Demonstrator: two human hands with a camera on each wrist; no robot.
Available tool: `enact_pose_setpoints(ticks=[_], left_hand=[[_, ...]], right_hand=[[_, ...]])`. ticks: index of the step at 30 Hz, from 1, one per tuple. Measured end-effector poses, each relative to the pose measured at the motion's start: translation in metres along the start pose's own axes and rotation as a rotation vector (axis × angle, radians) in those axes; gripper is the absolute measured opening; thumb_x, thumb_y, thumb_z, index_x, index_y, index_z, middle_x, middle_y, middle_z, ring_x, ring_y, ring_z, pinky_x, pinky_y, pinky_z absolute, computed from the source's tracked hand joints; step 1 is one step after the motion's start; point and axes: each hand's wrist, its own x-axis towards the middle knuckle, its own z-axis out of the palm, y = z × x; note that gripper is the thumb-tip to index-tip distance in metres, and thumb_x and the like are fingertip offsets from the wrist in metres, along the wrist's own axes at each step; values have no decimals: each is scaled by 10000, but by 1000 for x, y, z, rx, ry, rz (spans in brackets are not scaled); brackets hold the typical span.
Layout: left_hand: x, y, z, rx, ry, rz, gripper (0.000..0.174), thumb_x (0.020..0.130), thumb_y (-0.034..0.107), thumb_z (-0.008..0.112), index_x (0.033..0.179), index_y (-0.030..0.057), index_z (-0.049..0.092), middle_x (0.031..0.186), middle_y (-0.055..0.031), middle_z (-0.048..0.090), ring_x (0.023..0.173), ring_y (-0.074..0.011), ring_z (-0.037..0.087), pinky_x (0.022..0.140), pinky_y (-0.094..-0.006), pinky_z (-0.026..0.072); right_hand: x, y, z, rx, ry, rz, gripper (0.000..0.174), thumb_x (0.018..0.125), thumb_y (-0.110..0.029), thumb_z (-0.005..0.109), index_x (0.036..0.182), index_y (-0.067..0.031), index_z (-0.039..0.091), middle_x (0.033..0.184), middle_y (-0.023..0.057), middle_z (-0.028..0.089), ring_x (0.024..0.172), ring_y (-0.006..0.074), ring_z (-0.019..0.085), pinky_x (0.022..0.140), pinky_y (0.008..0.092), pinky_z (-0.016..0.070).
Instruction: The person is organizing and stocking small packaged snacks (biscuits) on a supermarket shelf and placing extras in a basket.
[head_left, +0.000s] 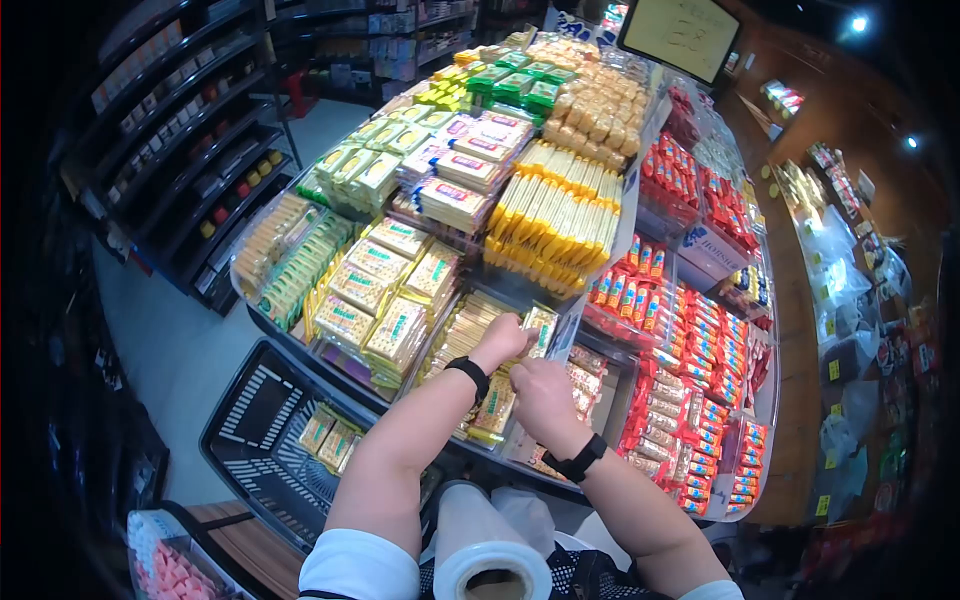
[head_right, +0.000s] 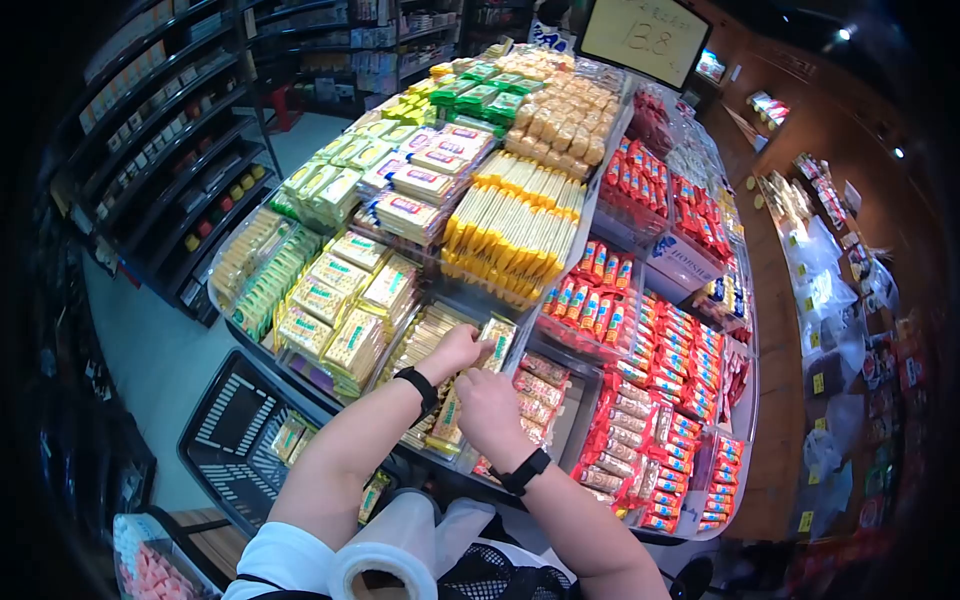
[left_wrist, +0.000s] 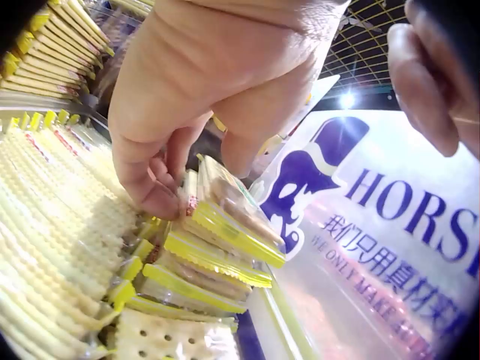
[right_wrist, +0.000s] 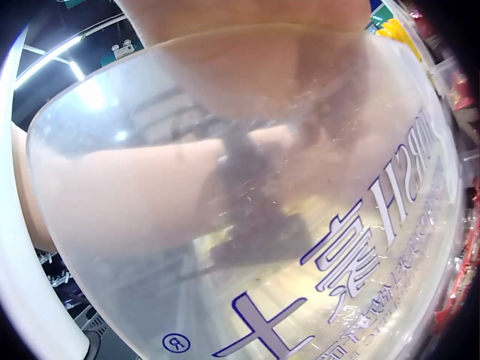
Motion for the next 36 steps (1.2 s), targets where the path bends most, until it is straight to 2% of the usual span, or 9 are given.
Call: enact_pose_setpoints(ticks=[3, 5, 13, 16, 19, 21, 23, 26, 36], left_hand=[[5, 7, 5, 116, -54, -66, 463, 841, 280, 792, 1134, -55, 666, 945, -160, 727, 827, -248, 704, 745, -366, 546], [9, -5, 13, -180, 76, -36, 577, 759, 333, 846, 1129, -72, 668, 1125, -271, 679, 1055, -353, 670, 893, -400, 526], [-20, -11, 8, -351, 98, -21, 551, 745, 141, 836, 1205, -48, 601, 1051, -138, 686, 917, -265, 679, 842, -360, 541], [-48, 2, -27, -882, 42, -96, 416, 848, 79, 756, 1212, -38, 593, 1034, -83, 684, 850, -144, 661, 721, -283, 537], [-89, 0, -60, -1257, -49, -115, 378, 916, 77, 679, 1268, -2, 570, 1089, -65, 681, 1000, -150, 652, 726, -332, 554], [-120, 3, -72, -1323, -70, -62, 402, 962, 123, 629, 1339, 38, 514, 1171, -75, 650, 1057, -176, 639, 774, -371, 564], [-148, 14, -84, -1392, -97, -6, 427, 1009, 169, 579, 1409, 78, 459, 1254, -85, 619, 1114, -201, 627, 822, -410, 575], [-181, 14, -94, -1453, -298, 86, 476, 1085, 369, 347, 1525, 200, 276, 1456, -118, 453, 1256, -321, 560, 971, -641, 502], [-215, -8, -96, -1460, -83, -29, 470, 1066, 160, 438, 1517, 166, 305, 1341, -106, 567, 1158, -279, 627, 942, -498, 561]], right_hand=[[4, 3, 0, 27, 36, 3, 137, 696, -23, 609, 828, -59, 595, 832, 109, 581, 826, 290, 583, 731, 410, 425], [7, 4, 0, 58, 79, 3, 106, 713, -14, 604, 807, -62, 593, 817, 110, 577, 812, 305, 575, 724, 420, 430], [9, -12, 6, 134, 126, 6, 147, 734, 24, 602, 862, -46, 581, 848, 137, 566, 859, 341, 574, 745, 454, 457], [10, -11, 5, 252, 169, 126, 321, 811, -29, 645, 1104, 13, 521, 1086, 206, 544, 1043, 400, 557, 921, 478, 462], [14, -12, -6, 345, 271, 193, 402, 858, -96, 674, 1200, 29, 506, 1123, 214, 534, 1070, 405, 549, 920, 445, 477], [18, -9, -4, 335, 299, 206, 494, 865, -175, 730, 1248, 45, 509, 1103, 211, 566, 1032, 373, 584, 878, 413, 503], [22, -4, -5, 567, 25, 380, 499, 847, -211, 775, 1207, 61, 562, 1058, 201, 604, 940, 322, 631, 815, 394, 525], [24, -7, -6, 628, -41, 347, 429, 830, -212, 801, 1109, 67, 634, 1006, 176, 641, 851, 260, 656, 762, 365, 538], [25, -16, -30, 1275, -16, 577, 185, 928, -113, 697, 1010, -13, 565, 926, 75, 675, 804, 138, 668, 686, 308, 588]])
